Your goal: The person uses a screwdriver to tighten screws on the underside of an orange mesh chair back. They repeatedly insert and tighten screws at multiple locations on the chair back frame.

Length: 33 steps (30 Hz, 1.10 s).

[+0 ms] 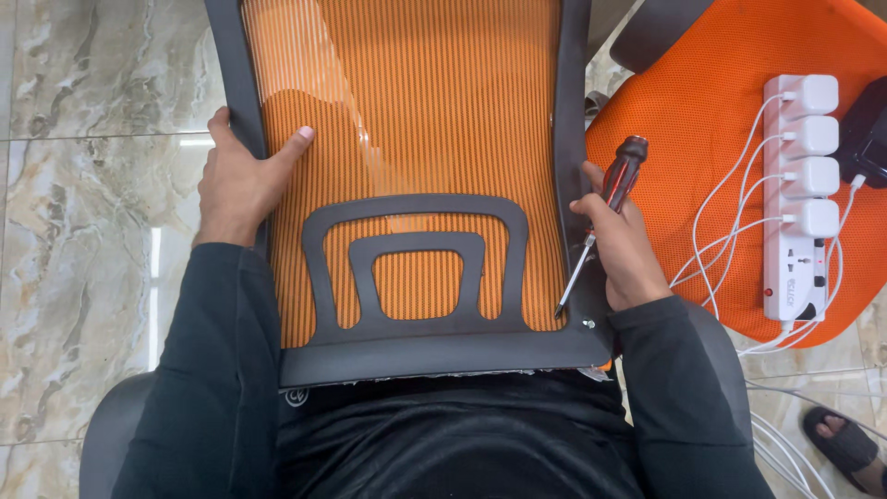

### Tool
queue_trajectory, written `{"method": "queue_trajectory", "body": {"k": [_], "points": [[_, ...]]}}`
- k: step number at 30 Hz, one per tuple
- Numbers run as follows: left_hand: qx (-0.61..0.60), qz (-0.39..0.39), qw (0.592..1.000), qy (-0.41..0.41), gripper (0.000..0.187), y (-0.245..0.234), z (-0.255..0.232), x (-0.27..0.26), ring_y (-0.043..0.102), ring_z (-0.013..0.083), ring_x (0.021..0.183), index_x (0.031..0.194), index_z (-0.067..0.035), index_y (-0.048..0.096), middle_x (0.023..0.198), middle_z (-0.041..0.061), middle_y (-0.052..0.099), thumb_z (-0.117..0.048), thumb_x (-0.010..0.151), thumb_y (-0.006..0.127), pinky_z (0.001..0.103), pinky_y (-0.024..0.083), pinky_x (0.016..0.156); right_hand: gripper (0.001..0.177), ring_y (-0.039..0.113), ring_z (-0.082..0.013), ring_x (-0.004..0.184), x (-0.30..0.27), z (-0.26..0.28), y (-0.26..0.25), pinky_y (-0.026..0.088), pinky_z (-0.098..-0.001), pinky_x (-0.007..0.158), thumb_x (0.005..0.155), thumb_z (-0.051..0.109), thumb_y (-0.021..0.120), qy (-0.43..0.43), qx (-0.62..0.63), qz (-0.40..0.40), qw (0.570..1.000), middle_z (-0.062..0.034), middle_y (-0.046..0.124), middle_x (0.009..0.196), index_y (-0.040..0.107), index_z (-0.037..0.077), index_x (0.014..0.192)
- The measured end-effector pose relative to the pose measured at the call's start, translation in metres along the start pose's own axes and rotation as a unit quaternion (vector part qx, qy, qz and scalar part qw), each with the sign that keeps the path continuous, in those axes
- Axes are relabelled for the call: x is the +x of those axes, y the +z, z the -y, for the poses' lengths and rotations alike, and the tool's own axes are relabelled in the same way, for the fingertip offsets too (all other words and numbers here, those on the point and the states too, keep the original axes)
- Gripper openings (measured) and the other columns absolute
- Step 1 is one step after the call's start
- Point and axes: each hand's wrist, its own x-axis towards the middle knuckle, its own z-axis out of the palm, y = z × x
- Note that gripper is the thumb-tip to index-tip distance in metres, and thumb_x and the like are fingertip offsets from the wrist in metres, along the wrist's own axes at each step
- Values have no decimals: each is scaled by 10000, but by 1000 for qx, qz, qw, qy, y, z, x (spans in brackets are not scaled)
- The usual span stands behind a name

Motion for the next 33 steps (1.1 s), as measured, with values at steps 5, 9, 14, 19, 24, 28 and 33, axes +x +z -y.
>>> {"method": "queue_trajectory", "body": {"k": [5, 9, 14, 19, 24, 28, 33], "points": [[-28, 10, 999, 33, 1129, -4, 8, 0, 654, 431, 1207, 1610, -9, 219, 1343, 327, 595, -673, 847, 722, 482, 505, 1039, 733, 499, -182, 1260, -3, 0, 0, 353, -299, 1055, 840, 244, 554, 29, -46, -21, 998, -95, 503, 1521, 430, 63, 1539], [-24, -21, 997, 77, 1101, -10, 13, -17, 634, 419, 1232, 1607, 26, 243, 1345, 322, 603, -630, 875, 740, 476, 487, 1035, 706, 420, -199, 847, -19, -4, -5, 346, -331, 761, 898, 174, 605, 31, -24, -54, 998, -149, 434, 1050, 602, 96, 1600], [-61, -57, 990, 109, 1071, -26, 13, -40, 634, 407, 1242, 1615, 29, 236, 1334, 306, 627, -589, 908, 751, 452, 491, 1048, 623, 485, -60, 866, -24, 8, -16, 397, -207, 782, 833, 161, 599, -61, -24, -57, 996, 34, 542, 1076, 594, 55, 1446], [-107, -101, 974, 172, 1051, -39, -1, -51, 646, 391, 1265, 1633, 35, 205, 1352, 292, 646, -556, 959, 753, 444, 485, 1067, 626, 473, -146, 1104, -29, 30, -34, 374, -263, 938, 848, 135, 598, -110, -21, -68, 991, -87, 525, 1258, 609, 22, 1463], [-129, -111, 961, 218, 1061, -46, -25, -46, 655, 390, 1256, 1636, 52, 177, 1338, 299, 656, -525, 974, 773, 441, 485, 1076, 657, 472, -239, 1440, -31, 43, -43, 340, -302, 1124, 801, 137, 581, -119, -3, -84, 989, -172, 532, 1494, 564, 36, 1449], [-100, -101, 968, 206, 1063, -47, -40, -31, 640, 408, 1245, 1647, 11, 178, 1308, 316, 646, -534, 966, 785, 460, 480, 1064, 668, 481, -232, 1415, -26, 46, -46, 371, -304, 1101, 783, 124, 580, -113, 3, -98, 989, -178, 546, 1468, 570, 21, 1443], [-114, -85, 959, 244, 1074, -50, -61, -7, 652, 398, 1232, 1659, 7, 160, 1286, 288, 661, -547, 979, 780, 466, 495, 1064, 660, 456, -245, 1454, -10, 57, -49, 356, -316, 1126, 797, 99, 572, -128, 22, -99, 987, -185, 523, 1518, 540, -15, 1446]]}}
